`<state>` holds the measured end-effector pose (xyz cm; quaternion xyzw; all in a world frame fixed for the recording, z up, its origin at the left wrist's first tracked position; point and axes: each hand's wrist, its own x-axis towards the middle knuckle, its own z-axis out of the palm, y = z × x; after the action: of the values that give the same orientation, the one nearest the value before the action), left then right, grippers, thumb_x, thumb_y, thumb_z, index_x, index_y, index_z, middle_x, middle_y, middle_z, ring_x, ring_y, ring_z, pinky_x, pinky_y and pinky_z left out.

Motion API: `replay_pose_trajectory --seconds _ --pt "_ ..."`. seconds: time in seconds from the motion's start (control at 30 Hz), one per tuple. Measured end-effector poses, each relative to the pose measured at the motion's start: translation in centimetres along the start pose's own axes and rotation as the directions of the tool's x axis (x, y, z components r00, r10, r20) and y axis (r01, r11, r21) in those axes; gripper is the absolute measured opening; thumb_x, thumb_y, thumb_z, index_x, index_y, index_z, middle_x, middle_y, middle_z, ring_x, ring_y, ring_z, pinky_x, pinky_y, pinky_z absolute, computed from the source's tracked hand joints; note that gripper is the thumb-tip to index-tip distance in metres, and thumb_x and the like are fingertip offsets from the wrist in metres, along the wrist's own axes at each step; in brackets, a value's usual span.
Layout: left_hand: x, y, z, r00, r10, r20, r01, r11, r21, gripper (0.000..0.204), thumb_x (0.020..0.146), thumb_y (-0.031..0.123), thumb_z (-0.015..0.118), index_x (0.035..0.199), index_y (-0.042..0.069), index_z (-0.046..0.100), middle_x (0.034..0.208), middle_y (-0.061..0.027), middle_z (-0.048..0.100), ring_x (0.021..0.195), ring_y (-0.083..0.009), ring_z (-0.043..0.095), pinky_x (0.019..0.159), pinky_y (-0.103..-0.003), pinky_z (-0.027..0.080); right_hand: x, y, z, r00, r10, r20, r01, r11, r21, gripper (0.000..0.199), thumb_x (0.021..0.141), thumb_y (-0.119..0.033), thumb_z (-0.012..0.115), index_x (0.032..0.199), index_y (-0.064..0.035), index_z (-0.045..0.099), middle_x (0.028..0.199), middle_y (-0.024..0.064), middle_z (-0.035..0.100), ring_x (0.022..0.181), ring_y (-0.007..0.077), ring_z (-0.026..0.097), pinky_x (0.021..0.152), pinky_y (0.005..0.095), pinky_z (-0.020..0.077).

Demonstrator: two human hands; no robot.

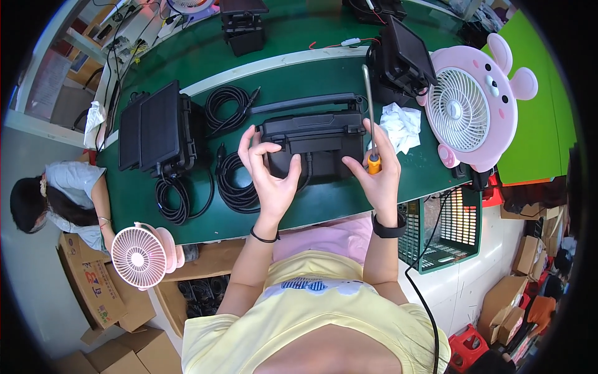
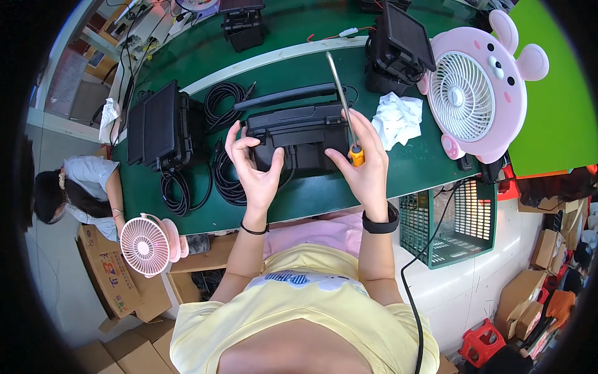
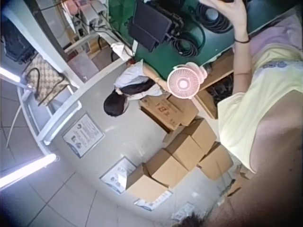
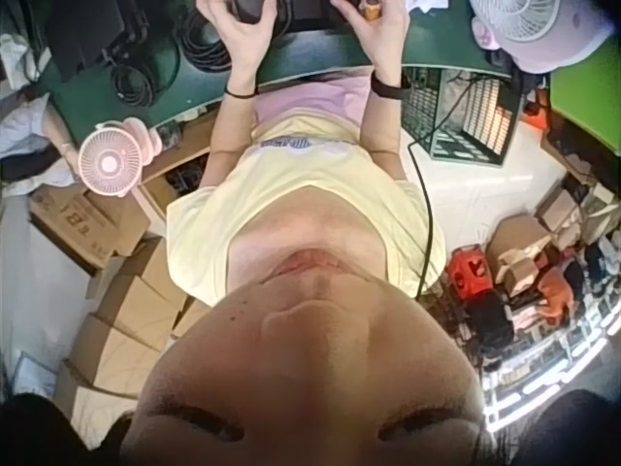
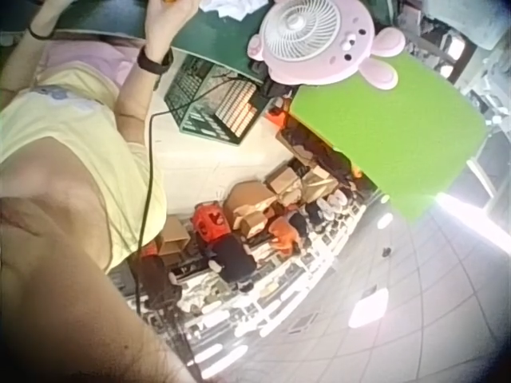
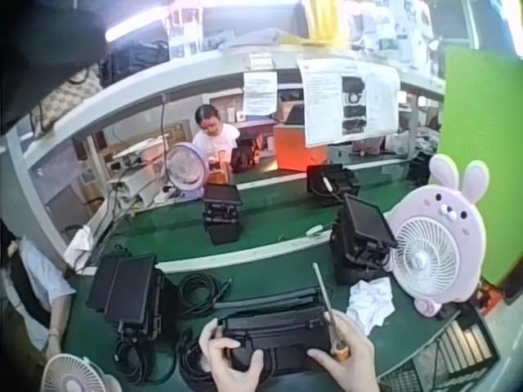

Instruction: Assembling and inspecting electronic control boxes for solar panels using a screwdriver.

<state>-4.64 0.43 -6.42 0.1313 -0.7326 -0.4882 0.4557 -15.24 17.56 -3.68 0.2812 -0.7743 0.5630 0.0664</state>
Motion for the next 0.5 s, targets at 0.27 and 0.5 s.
replay_pose_trajectory --seconds 0.27,0.5 --pt "0.6 0.0 -0.1 1.000 0.004 0.007 -0.004 0.999 0.032 0.050 0.074 -0.006 0.077 0.112 0.010 0.049 0.147 -0.0170 0.024 0.142 -0.0460 0.031 0.113 -0.052 0.036 0.9 -0.7 0.1 0.991 -0.133 -0.001 0.133 0.991 -0.033 0.052 0.069 -0.005 0.087 0.116 -0.0067 0.064 0.130 0.0103 0.065 0.108 0.0270 0.066 0.083 0.0347 0.0541" --pt "2.7 0.4 0.0 0.995 0.084 0.063 -0.099 0.940 0.326 0.051 0.076 0.002 0.076 0.119 0.008 0.050 0.132 -0.0187 0.041 0.125 -0.0413 0.045 0.108 -0.047 0.038 2.5 -1.0 0.2 0.939 -0.323 0.118 0.343 0.897 -0.280 0.048 0.069 -0.006 0.084 0.113 -0.0101 0.068 0.128 0.0062 0.065 0.082 0.0256 0.064 0.074 0.0333 0.0533"
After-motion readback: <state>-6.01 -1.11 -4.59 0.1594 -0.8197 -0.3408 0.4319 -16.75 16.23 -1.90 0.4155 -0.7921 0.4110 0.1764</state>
